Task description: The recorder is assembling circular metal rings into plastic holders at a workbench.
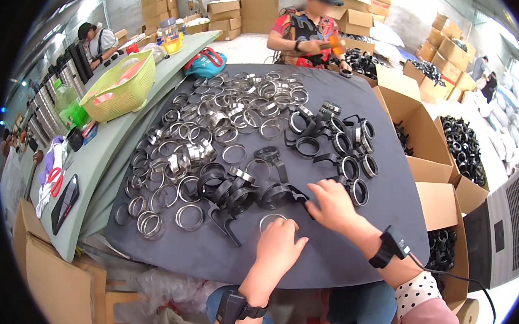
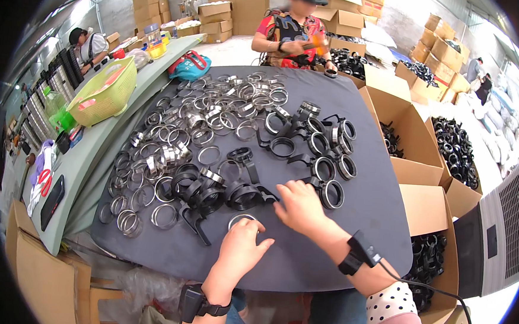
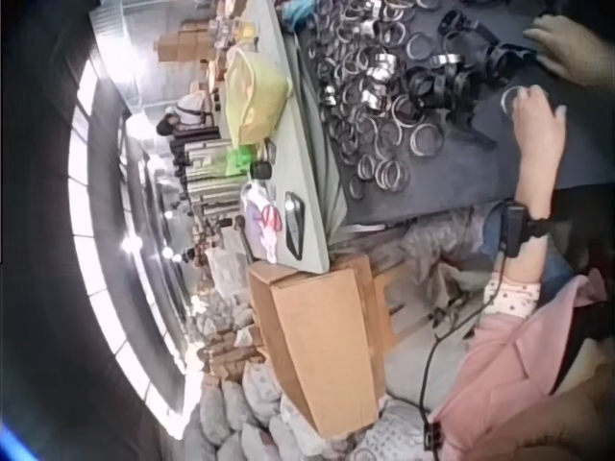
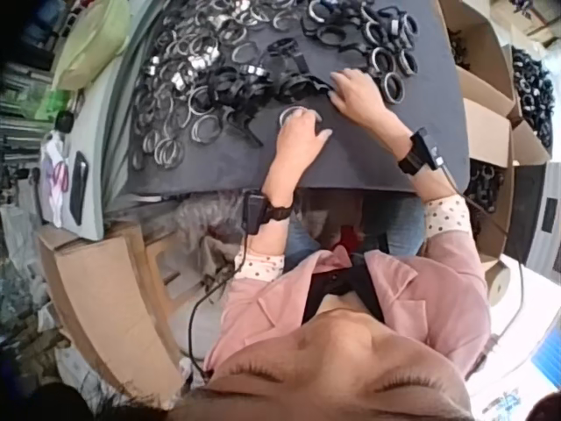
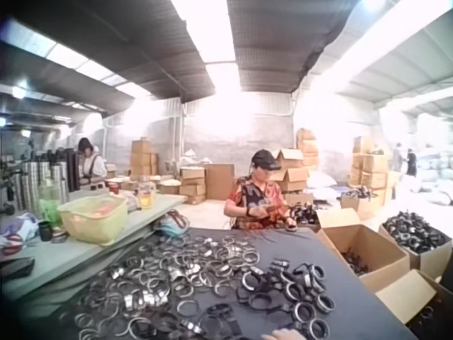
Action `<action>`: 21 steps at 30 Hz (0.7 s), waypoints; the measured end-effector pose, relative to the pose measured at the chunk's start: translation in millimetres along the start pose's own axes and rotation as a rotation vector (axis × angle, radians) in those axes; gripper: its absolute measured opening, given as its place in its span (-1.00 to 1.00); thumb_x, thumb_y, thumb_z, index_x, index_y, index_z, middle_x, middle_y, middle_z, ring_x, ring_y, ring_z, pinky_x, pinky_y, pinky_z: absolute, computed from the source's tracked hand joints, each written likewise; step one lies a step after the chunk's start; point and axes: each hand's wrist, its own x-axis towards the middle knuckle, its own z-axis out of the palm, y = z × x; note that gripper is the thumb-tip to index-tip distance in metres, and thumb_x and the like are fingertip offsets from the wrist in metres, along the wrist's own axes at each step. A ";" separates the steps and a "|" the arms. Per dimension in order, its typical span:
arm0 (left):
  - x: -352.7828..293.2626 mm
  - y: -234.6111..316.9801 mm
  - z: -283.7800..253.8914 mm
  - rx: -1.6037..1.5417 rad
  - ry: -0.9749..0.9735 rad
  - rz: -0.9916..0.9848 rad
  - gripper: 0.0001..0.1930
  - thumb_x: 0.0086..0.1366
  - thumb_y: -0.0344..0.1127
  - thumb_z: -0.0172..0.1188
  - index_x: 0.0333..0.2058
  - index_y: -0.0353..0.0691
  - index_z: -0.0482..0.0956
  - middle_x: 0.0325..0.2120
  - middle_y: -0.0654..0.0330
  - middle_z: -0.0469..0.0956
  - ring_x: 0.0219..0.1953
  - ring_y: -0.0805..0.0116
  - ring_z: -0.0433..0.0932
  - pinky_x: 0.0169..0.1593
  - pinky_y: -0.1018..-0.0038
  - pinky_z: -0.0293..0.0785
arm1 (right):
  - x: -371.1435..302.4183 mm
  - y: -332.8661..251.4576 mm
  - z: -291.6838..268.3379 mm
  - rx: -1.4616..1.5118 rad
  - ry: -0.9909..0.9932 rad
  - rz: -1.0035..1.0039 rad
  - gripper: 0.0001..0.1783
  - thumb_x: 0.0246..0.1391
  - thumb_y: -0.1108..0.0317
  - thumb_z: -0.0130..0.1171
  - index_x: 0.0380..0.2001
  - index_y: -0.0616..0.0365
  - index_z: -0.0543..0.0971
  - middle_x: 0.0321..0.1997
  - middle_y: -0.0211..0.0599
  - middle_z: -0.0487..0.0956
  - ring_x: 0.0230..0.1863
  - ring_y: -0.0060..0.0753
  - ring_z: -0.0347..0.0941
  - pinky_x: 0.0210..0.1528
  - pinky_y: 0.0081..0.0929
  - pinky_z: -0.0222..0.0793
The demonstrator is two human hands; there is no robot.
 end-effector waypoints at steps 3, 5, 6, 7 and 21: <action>2.3 3.2 0.0 0.011 -0.039 0.006 -0.66 0.05 -0.21 0.35 -0.26 -0.32 0.56 -0.24 0.01 0.53 -0.15 0.09 0.53 -0.07 0.28 0.46 | -0.9 -2.7 26.9 0.080 -0.074 0.122 -0.58 -0.04 0.37 0.19 -0.07 0.27 0.46 -0.22 -0.10 0.48 -0.16 -0.03 0.45 -0.16 -0.22 0.41; 1.9 2.9 0.5 0.013 -0.049 -0.005 -0.65 0.06 -0.21 0.35 -0.26 -0.32 0.56 -0.23 0.01 0.53 -0.14 0.09 0.53 -0.06 0.28 0.46 | -6.2 -3.2 27.1 0.199 -0.014 0.139 -0.59 -0.03 0.41 0.16 -0.06 0.29 0.45 -0.22 -0.08 0.47 -0.16 -0.01 0.45 -0.16 -0.22 0.41; 1.3 4.2 1.3 0.002 0.006 0.008 -0.66 0.05 -0.20 0.35 -0.28 -0.32 0.57 -0.27 0.02 0.55 -0.16 0.09 0.54 -0.09 0.28 0.47 | -9.8 -3.2 25.3 0.315 0.049 0.166 -0.60 -0.01 0.44 0.13 -0.05 0.31 0.44 -0.22 -0.05 0.46 -0.16 0.02 0.44 -0.15 -0.22 0.41; 0.5 6.2 1.5 -0.012 0.060 0.024 -0.67 0.05 -0.19 0.36 -0.31 -0.32 0.57 -0.30 0.04 0.57 -0.19 0.08 0.55 -0.12 0.29 0.48 | -16.0 -9.8 14.5 0.325 0.078 0.202 -0.63 0.00 0.52 0.07 -0.05 0.33 0.43 -0.22 -0.01 0.44 -0.18 0.06 0.42 -0.16 -0.22 0.39; 5.8 11.2 19.6 -1.214 -0.219 -0.194 -0.54 0.38 0.06 -0.01 -0.13 -0.29 0.49 -0.30 0.14 0.60 -0.25 0.36 0.58 -0.12 0.46 0.47 | -90.8 -1.0 6.3 0.518 0.516 0.118 -0.55 -0.06 0.69 0.03 -0.03 0.31 0.32 -0.08 0.08 0.39 -0.12 0.07 0.39 -0.07 -0.28 0.37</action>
